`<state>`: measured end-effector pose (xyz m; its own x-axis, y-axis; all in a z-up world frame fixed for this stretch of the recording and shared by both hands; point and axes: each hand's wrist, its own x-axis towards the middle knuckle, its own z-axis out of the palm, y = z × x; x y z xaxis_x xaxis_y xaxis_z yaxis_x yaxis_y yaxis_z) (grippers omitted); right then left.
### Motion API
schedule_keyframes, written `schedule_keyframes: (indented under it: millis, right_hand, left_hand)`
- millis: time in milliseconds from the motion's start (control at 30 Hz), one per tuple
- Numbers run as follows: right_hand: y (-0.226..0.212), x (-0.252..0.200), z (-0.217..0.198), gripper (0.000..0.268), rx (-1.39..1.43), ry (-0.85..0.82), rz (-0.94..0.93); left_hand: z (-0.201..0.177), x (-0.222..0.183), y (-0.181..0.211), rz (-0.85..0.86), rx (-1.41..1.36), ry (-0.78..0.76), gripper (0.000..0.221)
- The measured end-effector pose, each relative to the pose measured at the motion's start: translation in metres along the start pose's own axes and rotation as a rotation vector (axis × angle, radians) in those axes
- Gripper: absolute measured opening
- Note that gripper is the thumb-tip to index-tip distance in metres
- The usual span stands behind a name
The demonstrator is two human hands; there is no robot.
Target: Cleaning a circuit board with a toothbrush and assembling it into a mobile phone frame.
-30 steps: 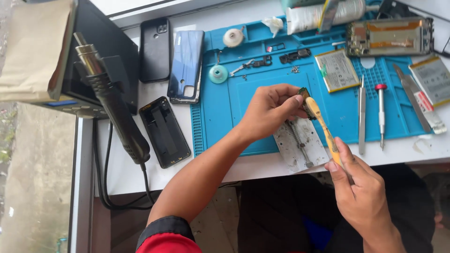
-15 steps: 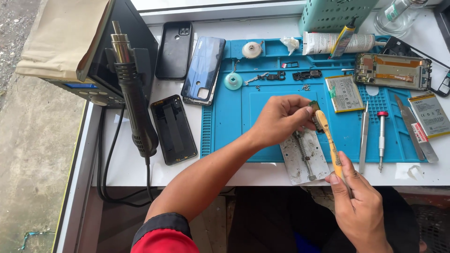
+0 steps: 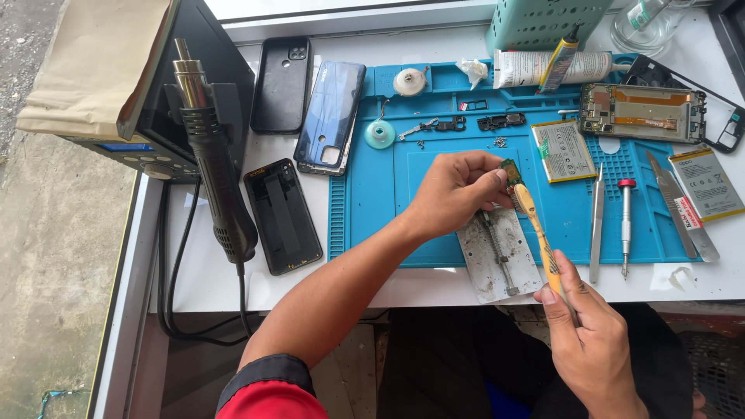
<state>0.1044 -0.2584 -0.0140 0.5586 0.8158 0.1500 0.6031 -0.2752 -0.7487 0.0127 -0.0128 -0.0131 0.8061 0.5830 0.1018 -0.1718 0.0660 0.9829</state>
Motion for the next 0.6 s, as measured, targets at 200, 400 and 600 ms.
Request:
schedule_keyframes:
  millis: [200,400,600]
  right_hand:
    - [0.0024,-0.0001,-0.0008,0.052,-0.004,0.003,-0.009]
    - [0.0023,-0.0008,0.0006,0.053,0.011,-0.011,-0.048]
    - [0.0040,-0.0002,0.0001,0.053,0.002,-0.005,-0.042]
  left_hand:
    - [0.0012,-0.0020,0.0032,-0.053,0.007,-0.119,0.023]
    - [-0.0046,0.0014,-0.0027,0.006,0.004,-0.042,0.019]
    - [-0.0036,0.0015,0.0004,-0.029,0.027,-0.099,0.020]
